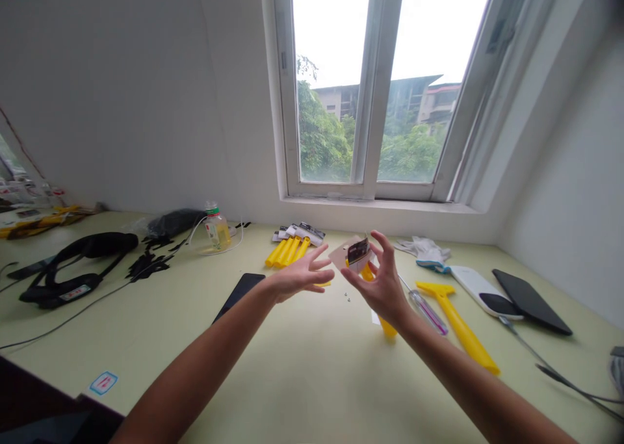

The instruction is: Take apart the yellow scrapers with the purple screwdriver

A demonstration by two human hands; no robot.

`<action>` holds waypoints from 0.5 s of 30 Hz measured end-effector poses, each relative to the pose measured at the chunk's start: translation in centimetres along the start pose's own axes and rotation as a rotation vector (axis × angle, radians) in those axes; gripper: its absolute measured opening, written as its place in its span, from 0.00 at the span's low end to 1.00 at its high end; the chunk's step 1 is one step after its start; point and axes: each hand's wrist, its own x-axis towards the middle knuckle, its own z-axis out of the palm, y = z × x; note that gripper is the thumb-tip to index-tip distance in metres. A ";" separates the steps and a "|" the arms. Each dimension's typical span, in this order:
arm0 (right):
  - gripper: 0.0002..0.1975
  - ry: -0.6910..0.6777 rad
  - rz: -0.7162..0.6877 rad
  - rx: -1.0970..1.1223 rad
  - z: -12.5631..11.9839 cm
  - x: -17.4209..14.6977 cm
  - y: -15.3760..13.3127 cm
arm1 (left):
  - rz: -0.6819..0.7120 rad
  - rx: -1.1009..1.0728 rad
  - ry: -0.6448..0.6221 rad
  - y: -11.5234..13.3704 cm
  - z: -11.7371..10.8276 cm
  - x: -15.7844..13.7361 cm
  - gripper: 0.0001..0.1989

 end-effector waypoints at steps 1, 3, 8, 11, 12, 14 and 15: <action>0.46 -0.001 -0.017 -0.010 0.1 0.1 0.0 | 0.011 -0.044 0.004 -0.2 0.2 -0.2 0.49; 0.45 -0.007 -0.073 -0.051 0.3 0.1 -0.4 | 0.090 -0.123 0.022 -0.6 1.2 -0.1 0.41; 0.43 -0.021 -0.246 -0.194 1.3 0.0 -2.6 | 0.271 -0.127 0.242 -0.4 4.2 1.2 0.29; 0.45 -0.090 -0.254 -0.191 1.0 0.2 -3.3 | 0.294 -0.111 0.393 -0.3 3.3 1.8 0.22; 0.45 -0.111 -0.245 -0.188 0.7 0.3 -3.3 | 0.296 -0.104 0.432 -0.2 2.2 2.1 0.20; 0.40 -0.140 -0.209 -0.197 -0.2 0.3 -2.8 | 0.314 -0.072 0.565 0.2 -0.7 3.0 0.17; 0.37 -0.148 -0.174 -0.207 -0.8 0.2 -2.3 | 0.320 -0.015 0.680 0.6 -2.5 3.8 0.15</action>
